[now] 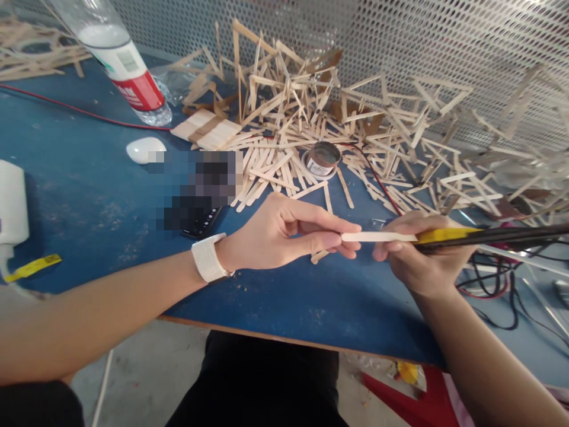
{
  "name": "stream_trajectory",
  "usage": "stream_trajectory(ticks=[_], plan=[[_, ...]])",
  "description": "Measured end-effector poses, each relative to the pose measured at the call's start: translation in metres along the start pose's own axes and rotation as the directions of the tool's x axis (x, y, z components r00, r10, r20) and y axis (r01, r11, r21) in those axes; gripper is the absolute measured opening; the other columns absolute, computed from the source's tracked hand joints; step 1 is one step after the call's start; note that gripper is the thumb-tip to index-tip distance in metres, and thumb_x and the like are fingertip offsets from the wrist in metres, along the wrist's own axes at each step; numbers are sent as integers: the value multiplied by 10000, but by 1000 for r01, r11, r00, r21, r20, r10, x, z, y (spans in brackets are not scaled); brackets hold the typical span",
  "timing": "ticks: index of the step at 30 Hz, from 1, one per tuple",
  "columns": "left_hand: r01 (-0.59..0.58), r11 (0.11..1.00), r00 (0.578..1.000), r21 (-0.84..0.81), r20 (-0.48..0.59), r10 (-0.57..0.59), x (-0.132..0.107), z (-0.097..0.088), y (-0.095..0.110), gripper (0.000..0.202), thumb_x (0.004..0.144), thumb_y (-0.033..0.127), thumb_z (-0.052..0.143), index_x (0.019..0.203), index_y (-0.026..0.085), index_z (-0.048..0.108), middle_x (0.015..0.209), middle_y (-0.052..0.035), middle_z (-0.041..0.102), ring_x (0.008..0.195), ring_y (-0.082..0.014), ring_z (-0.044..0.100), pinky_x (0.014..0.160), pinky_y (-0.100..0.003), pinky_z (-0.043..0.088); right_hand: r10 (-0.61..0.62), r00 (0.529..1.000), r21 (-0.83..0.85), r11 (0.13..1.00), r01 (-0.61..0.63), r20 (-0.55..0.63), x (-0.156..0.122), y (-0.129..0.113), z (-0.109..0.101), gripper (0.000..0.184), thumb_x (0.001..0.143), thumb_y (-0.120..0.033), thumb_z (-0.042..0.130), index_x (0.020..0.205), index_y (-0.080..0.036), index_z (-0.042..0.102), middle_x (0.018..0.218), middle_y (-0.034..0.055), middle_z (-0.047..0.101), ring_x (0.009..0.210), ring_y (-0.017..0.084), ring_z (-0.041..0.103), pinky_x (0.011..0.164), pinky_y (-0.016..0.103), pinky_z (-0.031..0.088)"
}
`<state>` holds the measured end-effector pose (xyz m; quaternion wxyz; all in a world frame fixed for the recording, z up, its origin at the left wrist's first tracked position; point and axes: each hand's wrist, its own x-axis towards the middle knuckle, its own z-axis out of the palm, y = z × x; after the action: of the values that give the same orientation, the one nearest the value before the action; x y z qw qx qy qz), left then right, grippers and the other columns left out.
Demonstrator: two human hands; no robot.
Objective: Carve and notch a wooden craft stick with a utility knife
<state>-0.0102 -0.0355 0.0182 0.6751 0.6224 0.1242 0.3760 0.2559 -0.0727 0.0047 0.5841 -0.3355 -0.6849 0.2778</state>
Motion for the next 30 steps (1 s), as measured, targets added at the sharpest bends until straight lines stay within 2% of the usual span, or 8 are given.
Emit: stream_trajectory(ticks=[5,15,30], plan=[[17,997,1000,-75,5,-17,1,0,1,208,1032,199,746,1209,173,851,1097,-93,875,1043,-222,860,944,-295,735,-1,1000,15,1000,1,2,0,0,1,200,855,-248,928,1010,-292,808,744,-35,783,493,149,675,423,293,559],[29,997,1000,-66,-6,-29,1,0,0,197,1020,209,764,1190,171,857,1073,-96,877,1024,-225,862,926,-293,736,9,1000,23,1000,-10,26,1,-2,0,218,852,-209,922,1023,-302,825,765,-22,793,512,153,700,444,288,583],[39,997,999,-70,-12,-40,1,0,1,178,986,230,820,1149,176,867,1028,-88,879,961,-218,869,884,-285,744,13,1000,27,1000,-13,14,-1,-1,-1,197,849,-215,925,1000,-277,814,765,-16,793,494,150,681,415,289,553]])
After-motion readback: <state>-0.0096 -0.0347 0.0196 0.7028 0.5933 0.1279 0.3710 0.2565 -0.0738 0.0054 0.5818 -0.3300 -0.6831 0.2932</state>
